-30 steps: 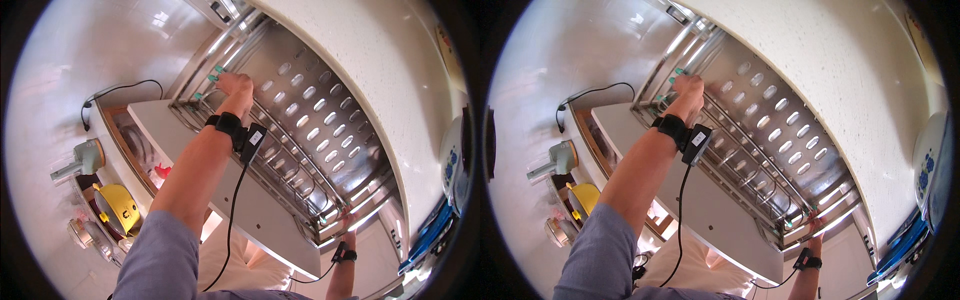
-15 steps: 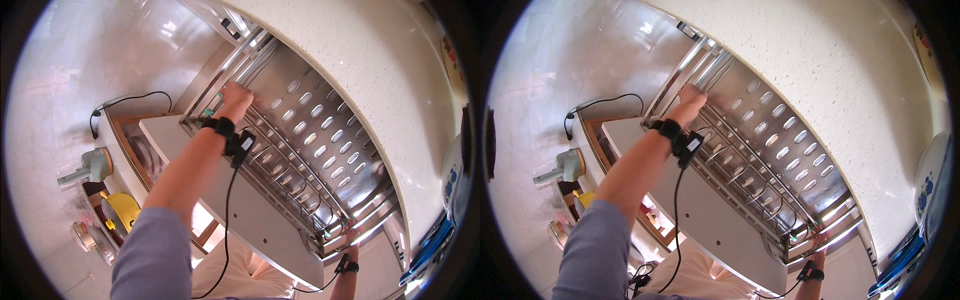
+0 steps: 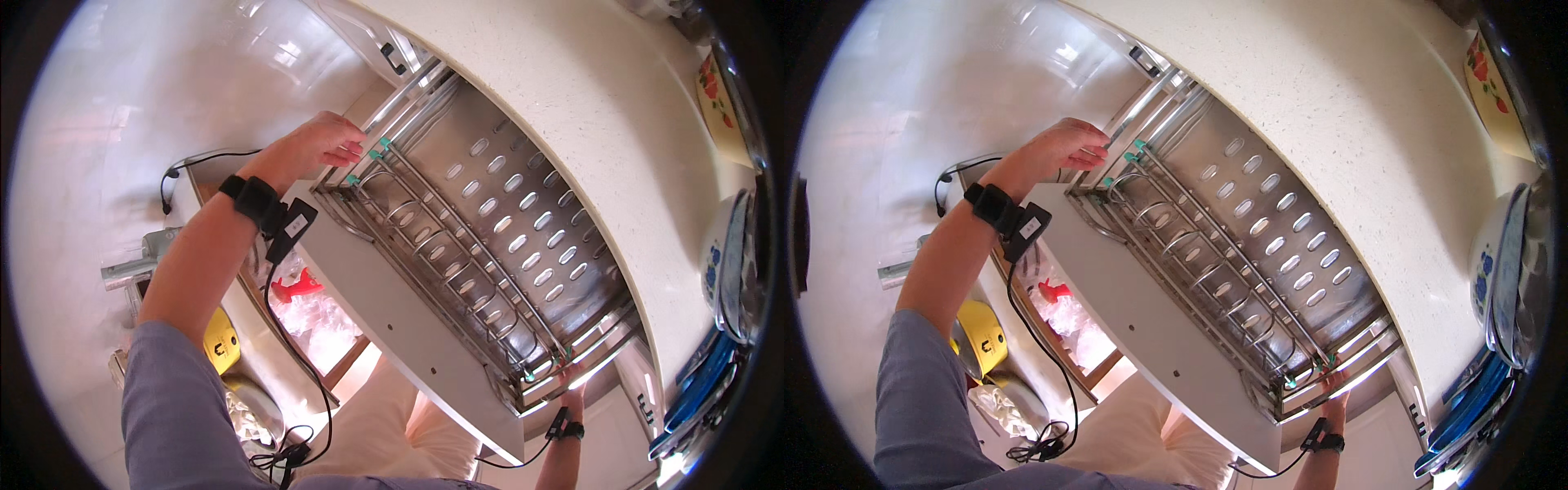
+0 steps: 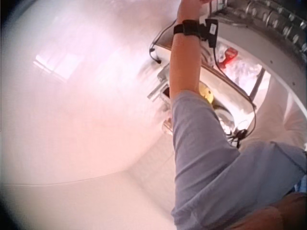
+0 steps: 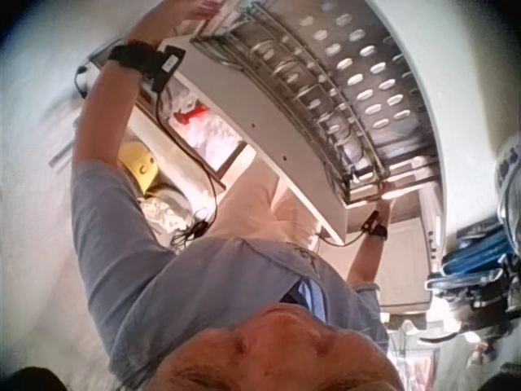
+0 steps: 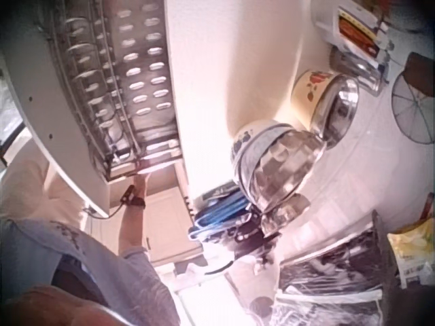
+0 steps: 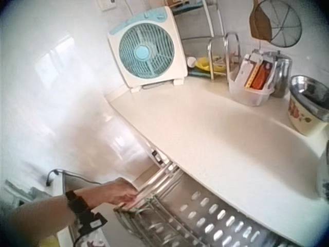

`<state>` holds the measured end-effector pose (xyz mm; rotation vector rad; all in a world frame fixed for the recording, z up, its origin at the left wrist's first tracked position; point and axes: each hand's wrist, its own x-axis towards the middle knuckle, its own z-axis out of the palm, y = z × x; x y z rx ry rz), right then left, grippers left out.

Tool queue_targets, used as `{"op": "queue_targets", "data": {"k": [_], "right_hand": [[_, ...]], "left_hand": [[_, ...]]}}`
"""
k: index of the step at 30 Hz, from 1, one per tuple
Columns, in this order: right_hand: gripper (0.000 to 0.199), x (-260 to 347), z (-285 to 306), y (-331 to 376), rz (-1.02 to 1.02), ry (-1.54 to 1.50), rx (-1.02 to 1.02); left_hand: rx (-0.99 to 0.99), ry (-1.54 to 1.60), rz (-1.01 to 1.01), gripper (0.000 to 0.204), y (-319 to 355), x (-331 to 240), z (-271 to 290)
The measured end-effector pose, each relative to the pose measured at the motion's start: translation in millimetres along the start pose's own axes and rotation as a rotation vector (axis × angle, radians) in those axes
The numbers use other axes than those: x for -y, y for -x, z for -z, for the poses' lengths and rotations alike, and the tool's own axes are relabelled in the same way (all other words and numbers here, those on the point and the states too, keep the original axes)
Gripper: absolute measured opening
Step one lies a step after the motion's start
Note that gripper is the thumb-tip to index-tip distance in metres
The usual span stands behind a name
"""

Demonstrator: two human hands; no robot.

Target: The person assembles a stainless steel dish rack by attaching green plastic clips to the frame and inserting a slotted metal tray. The person repeatedly adjusts the clips and tray to secure the components in place.

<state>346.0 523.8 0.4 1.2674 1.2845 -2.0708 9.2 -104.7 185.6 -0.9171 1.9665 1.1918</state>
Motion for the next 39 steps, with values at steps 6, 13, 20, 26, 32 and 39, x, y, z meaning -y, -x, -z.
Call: {"op": "queue_targets", "data": {"k": [6,13,20,26,32,39], "right_hand": [[0.031,12.4,-17.0,3.0,-0.003,0.269,-0.003],[0.025,16.1,-30.9,11.0,-0.014,0.121,-0.034],[0.022,11.9,-41.9,9.8,-0.052,0.157,-0.065],[0.021,12.4,-62.4,-4.7,-0.106,0.182,-0.121],[0.020,16.5,-73.9,-14.5,-0.116,0.195,-0.127],[0.019,10.7,-75.6,-20.1,-0.117,0.181,-0.110]], "left_hand": [[-0.159,-0.413,-0.086,0.023,-8.2,-9.8,41.4],[-0.164,-0.752,-0.009,0.026,-64.1,5.6,60.4],[0.170,-0.499,-0.024,0.036,-130.5,28.4,42.6],[0.363,-0.253,-0.062,0.025,-169.9,49.4,30.9],[0.212,-0.181,0.078,0.020,-184.1,51.6,9.3],[0.324,-0.182,0.293,0.038,-187.0,40.1,-1.1]]}}
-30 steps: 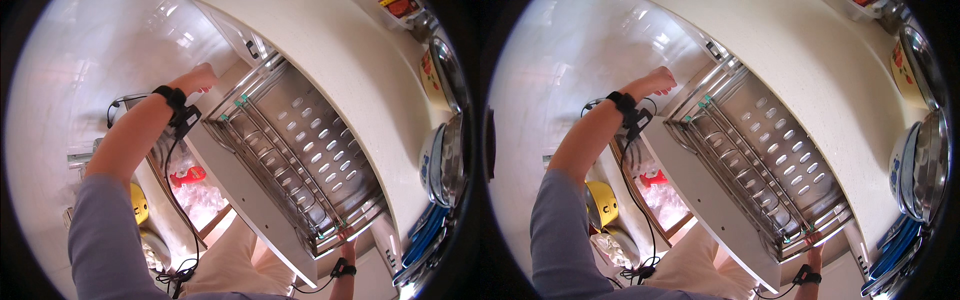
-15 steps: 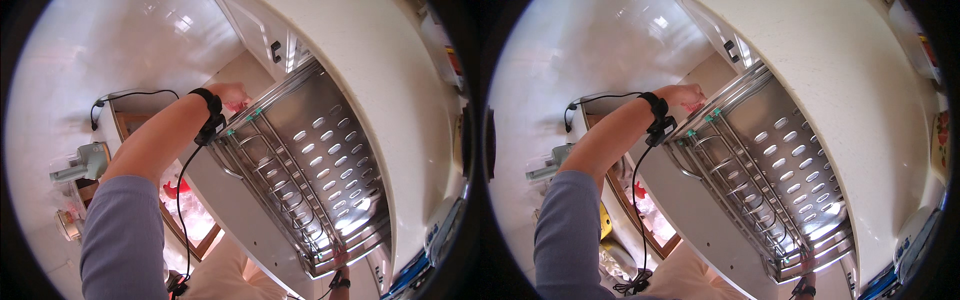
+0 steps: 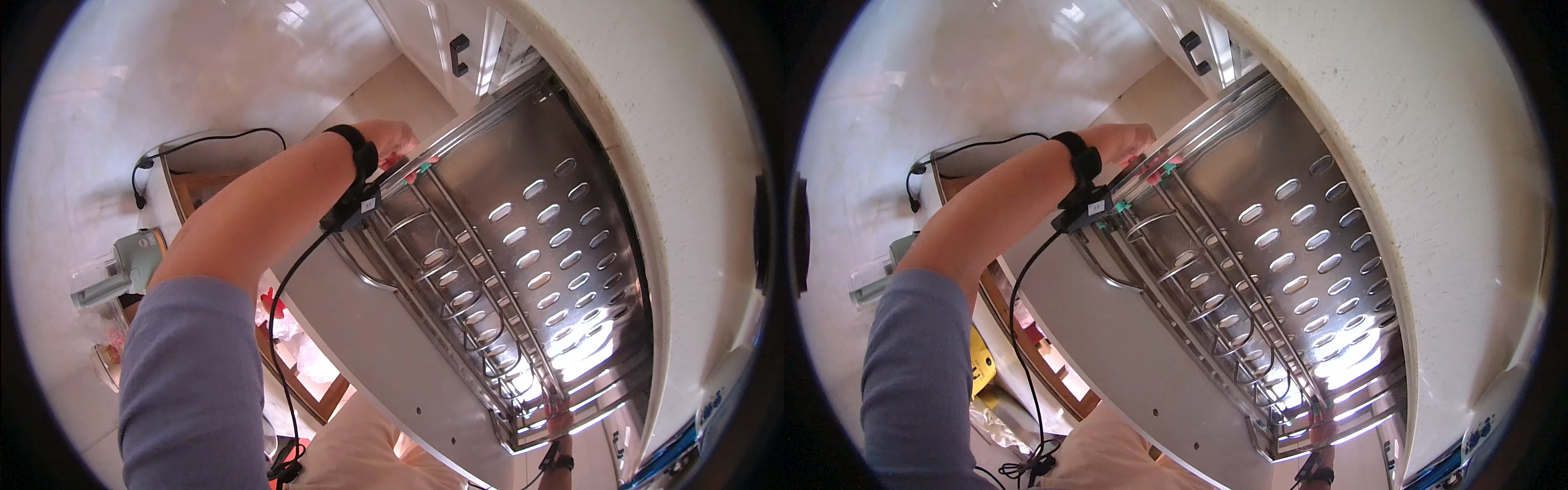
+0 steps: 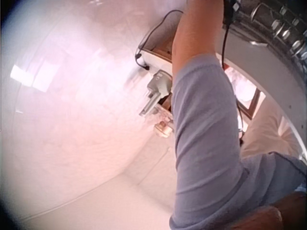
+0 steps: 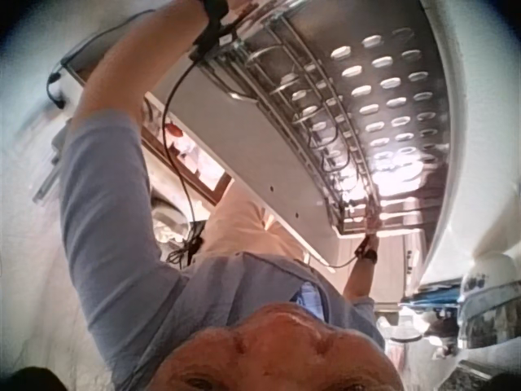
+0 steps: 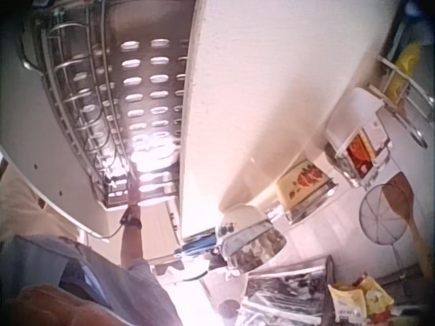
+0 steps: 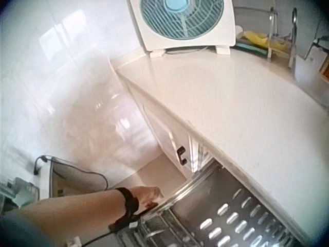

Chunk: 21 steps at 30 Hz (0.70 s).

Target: The person assembles a stainless steel dish rack by attaching green plastic clips to the frame and inserting a slotted metal tray. The person repeatedly adjusts the clips and tray to secure the components in place.

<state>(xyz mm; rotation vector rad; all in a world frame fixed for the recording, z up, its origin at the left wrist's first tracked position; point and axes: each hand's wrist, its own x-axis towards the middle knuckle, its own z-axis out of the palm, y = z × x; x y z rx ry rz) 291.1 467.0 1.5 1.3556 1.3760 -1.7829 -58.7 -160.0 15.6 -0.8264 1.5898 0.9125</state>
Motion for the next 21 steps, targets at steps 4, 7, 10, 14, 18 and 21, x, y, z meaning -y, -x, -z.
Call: {"op": "queue_targets", "data": {"k": [4,7,10,14,18,21], "right_hand": [[0.019,-2.5,0.9,0.6,-0.001,-0.004,-0.001],[0.019,-5.7,-0.4,-2.2,0.001,-0.008,0.007],[0.018,-9.9,2.2,0.7,0.004,-0.023,-0.003],[0.018,-12.4,2.6,-0.1,0.003,-0.030,0.005],[0.018,-14.7,0.8,-0.5,0.010,-0.045,0.005],[0.017,-14.7,0.5,-2.5,0.015,-0.049,0.014]], "left_hand": [[-0.033,0.022,0.139,0.030,-10.0,-6.1,-0.5],[0.013,0.064,0.068,0.028,-15.8,-0.9,2.5],[0.045,0.136,-0.160,0.030,0.4,4.6,3.6],[0.087,0.457,-0.354,0.038,8.0,29.3,0.7],[0.087,0.223,-0.394,0.039,36.0,20.7,2.3],[0.101,0.505,-0.352,0.039,32.1,33.8,-0.1]]}}
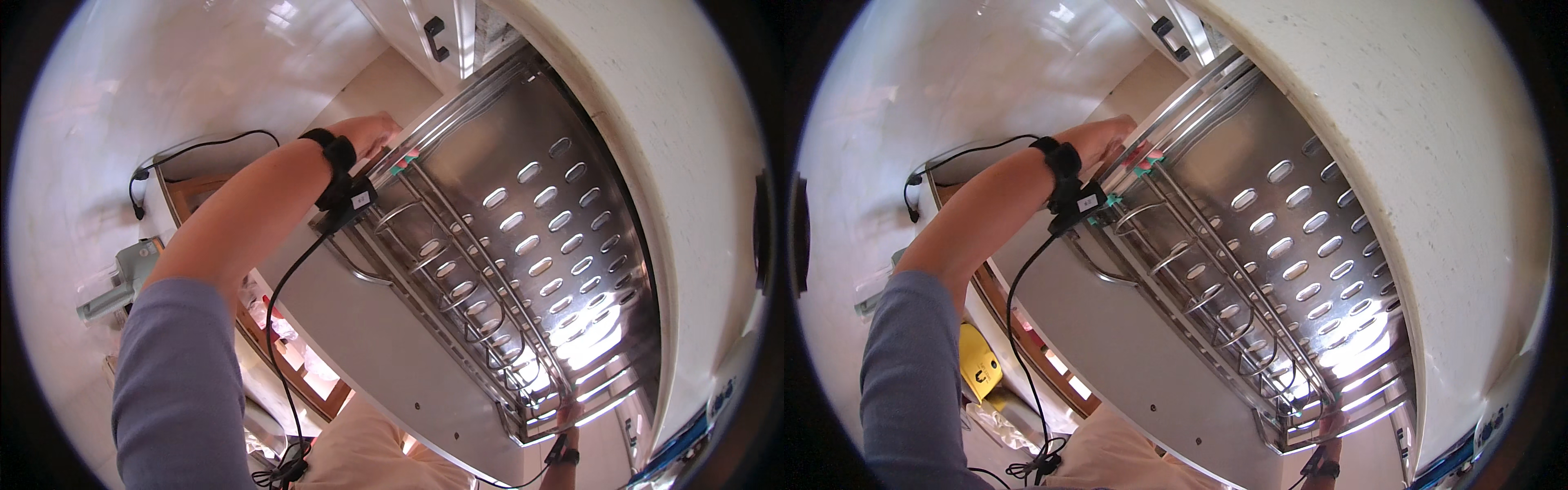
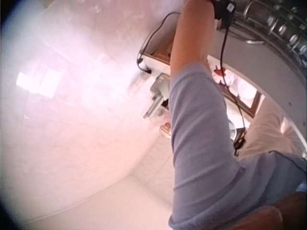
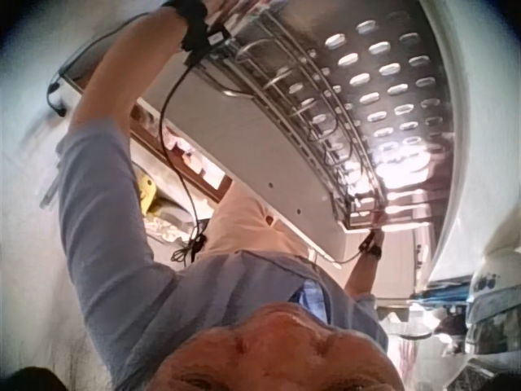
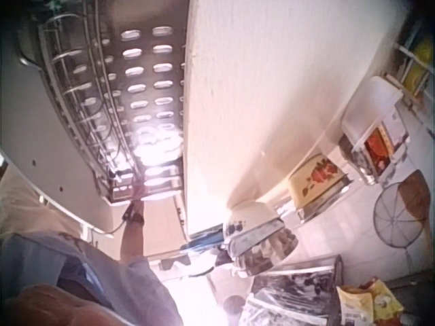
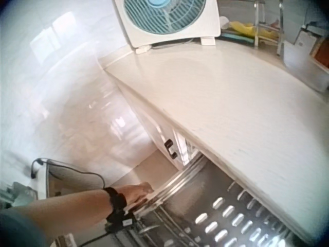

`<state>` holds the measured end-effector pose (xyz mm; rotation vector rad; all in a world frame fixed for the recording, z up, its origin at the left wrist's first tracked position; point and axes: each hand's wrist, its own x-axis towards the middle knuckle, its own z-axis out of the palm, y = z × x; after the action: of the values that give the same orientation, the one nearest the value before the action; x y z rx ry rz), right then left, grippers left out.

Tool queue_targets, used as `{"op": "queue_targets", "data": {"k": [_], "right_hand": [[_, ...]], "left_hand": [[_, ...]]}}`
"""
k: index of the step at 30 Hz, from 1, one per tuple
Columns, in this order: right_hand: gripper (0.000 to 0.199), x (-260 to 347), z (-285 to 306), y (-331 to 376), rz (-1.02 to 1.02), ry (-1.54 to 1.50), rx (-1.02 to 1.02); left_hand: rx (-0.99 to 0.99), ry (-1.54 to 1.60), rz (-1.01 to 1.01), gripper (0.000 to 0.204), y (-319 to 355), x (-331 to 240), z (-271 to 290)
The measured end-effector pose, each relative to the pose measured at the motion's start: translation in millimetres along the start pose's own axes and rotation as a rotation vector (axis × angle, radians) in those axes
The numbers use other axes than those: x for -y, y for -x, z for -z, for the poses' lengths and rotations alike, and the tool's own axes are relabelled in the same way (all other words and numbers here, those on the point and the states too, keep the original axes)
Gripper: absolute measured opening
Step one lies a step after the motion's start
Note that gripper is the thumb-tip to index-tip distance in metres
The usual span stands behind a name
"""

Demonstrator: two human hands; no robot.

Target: The person assembles a stainless steel dish rack by attaching green plastic clips to the frame and inserting a slotted metal tray. The person repeatedly adjusts the clips and tray to secure the components in place.

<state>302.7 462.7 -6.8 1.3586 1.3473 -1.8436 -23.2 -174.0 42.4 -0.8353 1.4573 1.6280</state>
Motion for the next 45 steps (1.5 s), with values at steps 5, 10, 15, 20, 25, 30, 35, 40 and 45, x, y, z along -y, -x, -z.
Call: {"op": "queue_targets", "data": {"k": [5,10,15,20,25,30,35,40,45], "right_hand": [[0.017,-2.7,4.7,1.2,0.009,-0.020,-0.004],[0.017,4.0,14.7,9.7,0.034,-0.012,0.011],[0.016,4.3,41.9,23.3,0.054,-0.056,-0.005],[0.018,19.5,23.8,21.9,0.081,-0.012,0.062],[0.022,18.0,31.9,26.4,0.038,-0.004,-0.032],[0.023,19.1,36.2,26.6,0.012,-0.011,-0.023],[0.024,21.8,38.0,22.4,-0.006,-0.018,-0.025],[0.025,31.2,36.7,21.0,-0.059,0.008,0.000],[0.020,32.6,36.9,18.6,-0.137,-0.036,-0.091]], "left_hand": [[-0.035,0.088,0.043,0.039,7.8,-0.8,-15.6],[-0.086,-0.378,-0.053,0.043,-13.4,29.1,38.5],[-0.066,-0.477,-0.186,0.044,17.4,0.4,-18.2],[-0.105,-0.406,-0.004,0.030,-44.7,14.3,28.3],[-0.241,-0.620,0.073,0.027,-56.2,13.1,8.8],[-0.188,-0.573,0.018,0.027,-55.2,16.2,17.9],[-0.222,-0.558,0.089,0.027,-65.7,15.1,17.5],[-0.084,-0.376,-0.055,0.019,-61.5,26.9,46.8],[-0.014,-0.351,-0.111,0.019,-32.2,15.8,20.2]]}}
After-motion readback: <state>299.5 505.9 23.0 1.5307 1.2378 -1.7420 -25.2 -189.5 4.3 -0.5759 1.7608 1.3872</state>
